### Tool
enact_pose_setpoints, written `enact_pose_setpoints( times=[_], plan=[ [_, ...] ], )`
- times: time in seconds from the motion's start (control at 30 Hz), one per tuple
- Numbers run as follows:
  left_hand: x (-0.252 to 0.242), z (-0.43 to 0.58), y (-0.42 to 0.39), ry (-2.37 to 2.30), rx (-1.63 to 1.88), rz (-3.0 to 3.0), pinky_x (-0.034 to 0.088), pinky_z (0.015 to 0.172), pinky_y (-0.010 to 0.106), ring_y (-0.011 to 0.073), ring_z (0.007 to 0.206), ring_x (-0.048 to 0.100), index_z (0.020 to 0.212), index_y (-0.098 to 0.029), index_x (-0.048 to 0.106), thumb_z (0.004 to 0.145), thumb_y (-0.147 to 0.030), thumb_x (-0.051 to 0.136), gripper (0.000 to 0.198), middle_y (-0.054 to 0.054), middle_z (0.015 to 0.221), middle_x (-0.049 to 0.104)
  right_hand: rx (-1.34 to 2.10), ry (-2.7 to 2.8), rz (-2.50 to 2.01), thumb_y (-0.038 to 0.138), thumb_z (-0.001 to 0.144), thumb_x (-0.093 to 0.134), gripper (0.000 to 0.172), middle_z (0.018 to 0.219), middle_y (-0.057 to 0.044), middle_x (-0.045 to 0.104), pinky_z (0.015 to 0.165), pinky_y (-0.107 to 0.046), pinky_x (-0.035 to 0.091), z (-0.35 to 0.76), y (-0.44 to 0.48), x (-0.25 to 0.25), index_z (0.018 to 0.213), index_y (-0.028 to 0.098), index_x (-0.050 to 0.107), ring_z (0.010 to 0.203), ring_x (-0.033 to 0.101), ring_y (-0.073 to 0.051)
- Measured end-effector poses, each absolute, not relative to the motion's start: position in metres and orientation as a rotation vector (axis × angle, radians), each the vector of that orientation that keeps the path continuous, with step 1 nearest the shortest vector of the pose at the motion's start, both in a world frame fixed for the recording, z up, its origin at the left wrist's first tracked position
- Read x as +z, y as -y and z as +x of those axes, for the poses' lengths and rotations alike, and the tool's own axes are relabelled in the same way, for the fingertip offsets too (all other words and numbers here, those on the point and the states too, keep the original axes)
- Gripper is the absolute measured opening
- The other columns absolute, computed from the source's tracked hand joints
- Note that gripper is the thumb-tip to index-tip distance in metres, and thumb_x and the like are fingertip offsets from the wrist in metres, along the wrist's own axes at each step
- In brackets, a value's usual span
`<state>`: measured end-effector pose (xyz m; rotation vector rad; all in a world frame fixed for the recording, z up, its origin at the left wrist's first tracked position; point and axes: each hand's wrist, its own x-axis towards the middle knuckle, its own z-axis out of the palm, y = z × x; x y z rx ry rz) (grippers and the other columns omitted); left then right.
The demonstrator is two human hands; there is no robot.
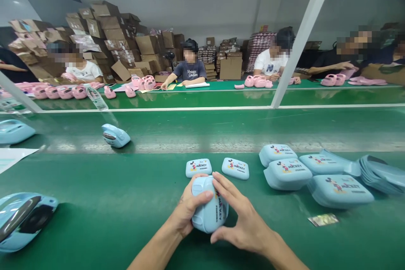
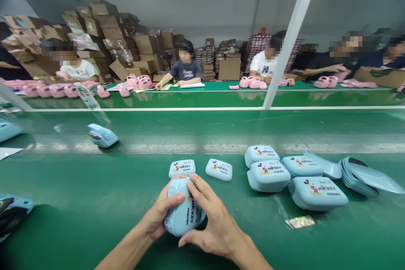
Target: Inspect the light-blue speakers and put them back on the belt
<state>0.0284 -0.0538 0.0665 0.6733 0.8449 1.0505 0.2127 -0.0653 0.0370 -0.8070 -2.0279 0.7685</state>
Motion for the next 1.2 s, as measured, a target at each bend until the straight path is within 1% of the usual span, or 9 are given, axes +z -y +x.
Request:
enact_pose_setpoints(
  times=[0.1,0.2,0.27,0.4,0.53,0.7,0.87,1.07,1.2],
  plan=[
    [0.067,0.03,0.056,-0.872,1.038,0.694,0.053,0.078,0.035,0.0227,0.084,0.067,0.112,-0.022,0.056,0.063,-0.028,0.091,0.06,0.004,0.093,0.072,0.714,2.06,-0.813,0.045,0.067,0.091,0.117,0.165,-0.013,0.028,0.117,-0.057,0.037,0.215,0.064,0.034,0.16,0.033,0.021,0.148,0.032,-0.038],
    [0.067,0.031,0.056,-0.889,1.042,0.694,0.052,0.077,0.034,0.0212,0.083,0.065,0.112,-0.022,0.053,0.057,-0.032,0.094,0.069,0.004,0.092,0.071,0.658,2.11,-0.83,0.043,0.067,0.091,0.115,0.162,-0.014,0.033,0.114,-0.056,0.041,0.22,0.062,0.035,0.159,0.034,0.023,0.145,0.038,-0.038],
    [0.067,0.031,0.057,-0.895,1.044,0.703,0.051,0.077,0.034,0.0213,0.084,0.064,0.113,-0.022,0.052,0.053,-0.034,0.096,0.076,0.004,0.093,0.071,0.622,2.147,-0.832,0.041,0.067,0.092,0.115,0.161,-0.015,0.036,0.112,-0.056,0.044,0.224,0.062,0.039,0.159,0.034,0.023,0.144,0.041,-0.038],
    [0.07,0.032,0.058,-0.933,1.029,0.721,0.05,0.078,0.034,0.0209,0.084,0.063,0.115,-0.022,0.05,0.049,-0.036,0.097,0.083,0.003,0.093,0.07,0.59,2.191,-0.836,0.033,0.066,0.092,0.116,0.159,-0.015,0.038,0.111,-0.055,0.046,0.23,0.063,0.045,0.159,0.034,0.023,0.143,0.043,-0.037],
    [0.076,0.033,0.061,-0.975,1.0,0.722,0.05,0.079,0.034,0.0191,0.082,0.062,0.114,-0.022,0.048,0.05,-0.035,0.097,0.082,0.001,0.089,0.069,0.609,2.204,-0.855,0.028,0.063,0.093,0.116,0.158,-0.013,0.04,0.111,-0.055,0.046,0.233,0.065,0.051,0.158,0.035,0.026,0.142,0.044,-0.036],
    [0.081,0.034,0.062,-0.989,0.981,0.754,0.049,0.078,0.033,0.0174,0.079,0.061,0.114,-0.022,0.048,0.052,-0.035,0.096,0.079,0.0,0.087,0.068,0.612,2.191,-0.863,0.024,0.058,0.096,0.121,0.156,-0.014,0.042,0.11,-0.055,0.047,0.232,0.067,0.054,0.157,0.036,0.027,0.14,0.046,-0.036],
    [0.082,0.034,0.062,-1.01,1.001,0.752,0.049,0.077,0.032,0.0173,0.08,0.062,0.113,-0.022,0.048,0.056,-0.037,0.093,0.074,0.0,0.087,0.068,0.601,2.13,-0.842,0.025,0.057,0.097,0.122,0.157,-0.015,0.042,0.111,-0.053,0.048,0.225,0.07,0.051,0.157,0.034,0.029,0.14,0.046,-0.037],
    [0.08,0.036,0.062,-1.009,1.021,0.721,0.05,0.074,0.031,0.0166,0.076,0.062,0.112,-0.022,0.049,0.055,-0.036,0.093,0.074,-0.001,0.084,0.068,0.607,2.093,-0.873,0.027,0.056,0.098,0.125,0.158,-0.013,0.042,0.111,-0.054,0.047,0.217,0.072,0.049,0.158,0.036,0.026,0.141,0.046,-0.037],
    [0.081,0.039,0.063,-1.001,1.045,0.688,0.051,0.073,0.031,0.0165,0.076,0.063,0.111,-0.022,0.049,0.055,-0.033,0.093,0.073,0.0,0.085,0.069,0.632,2.058,-0.868,0.027,0.056,0.099,0.124,0.16,-0.011,0.039,0.114,-0.054,0.044,0.216,0.074,0.047,0.157,0.036,0.028,0.142,0.044,-0.036]
  ],
)
